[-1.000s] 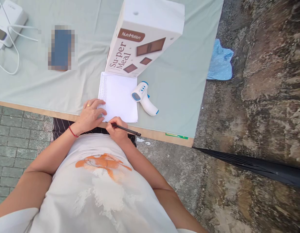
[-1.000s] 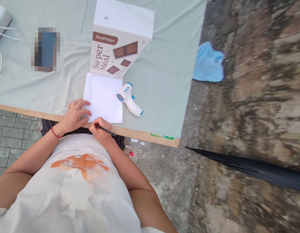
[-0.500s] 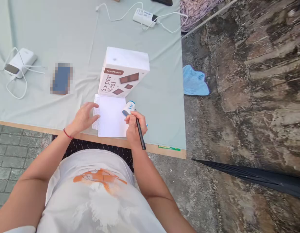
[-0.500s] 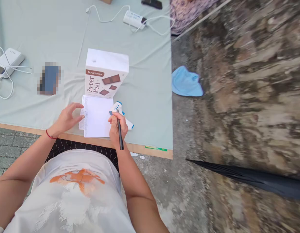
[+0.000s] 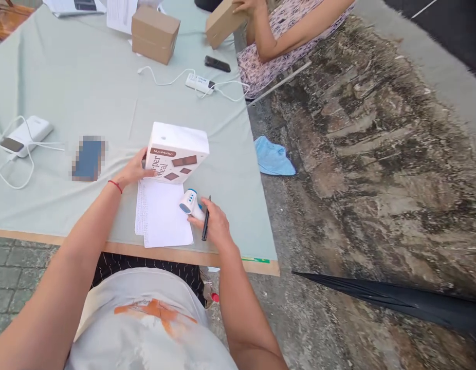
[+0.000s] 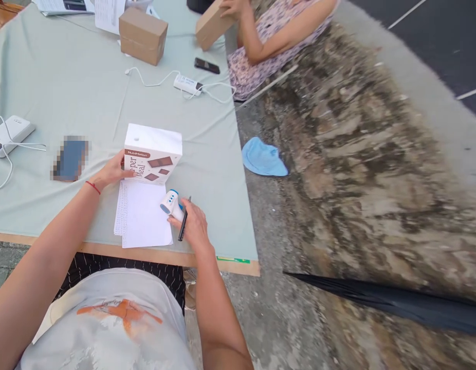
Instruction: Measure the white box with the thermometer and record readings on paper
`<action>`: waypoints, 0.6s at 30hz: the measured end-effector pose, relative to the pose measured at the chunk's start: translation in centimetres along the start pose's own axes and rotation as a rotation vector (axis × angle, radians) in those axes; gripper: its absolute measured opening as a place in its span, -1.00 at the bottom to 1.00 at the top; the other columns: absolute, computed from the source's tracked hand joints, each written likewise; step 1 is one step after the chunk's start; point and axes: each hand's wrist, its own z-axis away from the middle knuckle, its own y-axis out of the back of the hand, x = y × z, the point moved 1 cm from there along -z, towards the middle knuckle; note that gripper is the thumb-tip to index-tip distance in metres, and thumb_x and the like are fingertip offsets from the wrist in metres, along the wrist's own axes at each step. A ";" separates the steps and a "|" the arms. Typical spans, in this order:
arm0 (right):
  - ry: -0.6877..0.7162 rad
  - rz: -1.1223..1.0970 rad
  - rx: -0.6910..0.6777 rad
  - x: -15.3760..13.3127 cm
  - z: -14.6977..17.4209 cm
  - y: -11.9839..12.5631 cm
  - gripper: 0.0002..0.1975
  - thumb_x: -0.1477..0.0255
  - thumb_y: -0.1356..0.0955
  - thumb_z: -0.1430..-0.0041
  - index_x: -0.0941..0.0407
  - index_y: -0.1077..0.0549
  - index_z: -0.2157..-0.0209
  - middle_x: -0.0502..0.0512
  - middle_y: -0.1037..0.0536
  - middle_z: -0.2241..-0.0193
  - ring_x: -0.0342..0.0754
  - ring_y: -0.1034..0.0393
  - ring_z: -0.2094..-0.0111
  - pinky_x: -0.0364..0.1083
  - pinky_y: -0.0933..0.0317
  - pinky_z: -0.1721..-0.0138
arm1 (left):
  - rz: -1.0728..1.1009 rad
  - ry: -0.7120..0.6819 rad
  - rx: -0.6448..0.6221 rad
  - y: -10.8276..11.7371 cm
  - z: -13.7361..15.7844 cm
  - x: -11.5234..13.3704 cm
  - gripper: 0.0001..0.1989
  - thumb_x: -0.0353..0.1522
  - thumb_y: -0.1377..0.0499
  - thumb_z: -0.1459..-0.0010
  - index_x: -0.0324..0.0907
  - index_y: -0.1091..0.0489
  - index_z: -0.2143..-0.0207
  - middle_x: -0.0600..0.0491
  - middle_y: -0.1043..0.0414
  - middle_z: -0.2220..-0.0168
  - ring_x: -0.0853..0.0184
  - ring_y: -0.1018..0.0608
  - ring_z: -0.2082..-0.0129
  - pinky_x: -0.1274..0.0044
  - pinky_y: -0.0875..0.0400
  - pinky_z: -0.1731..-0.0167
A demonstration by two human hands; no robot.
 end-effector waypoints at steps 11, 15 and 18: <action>-0.138 0.078 -0.117 -1.4 0.6 0.3 -0.54 0.19 -0.40 -0.25 0.06 -0.49 -0.13 0.26 -0.61 0.04 0.20 -0.50 -0.02 0.11 -0.46 0.08 | 0.193 0.009 0.239 -1.0 -0.2 -0.2 -0.30 0.03 -0.28 -0.21 -0.18 -0.26 -0.24 -0.20 -0.46 -0.17 -0.03 -0.52 -0.14 0.13 -0.42 -0.14; -0.214 0.076 -0.068 -1.1 0.7 0.3 -0.50 0.13 -0.41 -0.22 0.07 -0.48 -0.12 0.27 -0.61 0.04 0.20 -0.52 0.01 0.15 -0.46 0.03 | 0.205 0.038 0.337 -0.9 -0.1 -0.9 -0.30 0.03 -0.27 -0.22 -0.18 -0.24 -0.24 -0.19 -0.47 -0.13 0.01 -0.54 -0.10 0.15 -0.45 -0.13; -0.294 0.074 -0.071 -1.6 -0.5 0.5 -0.41 0.15 -0.44 -0.14 0.08 -0.41 -0.17 0.28 -0.59 -0.02 0.22 -0.52 -0.04 0.21 -0.45 -0.03 | 0.175 0.061 0.455 -1.0 -0.1 -1.7 -0.21 0.03 -0.27 -0.23 -0.17 -0.12 -0.33 -0.22 -0.41 -0.17 0.01 -0.51 -0.14 0.12 -0.42 -0.16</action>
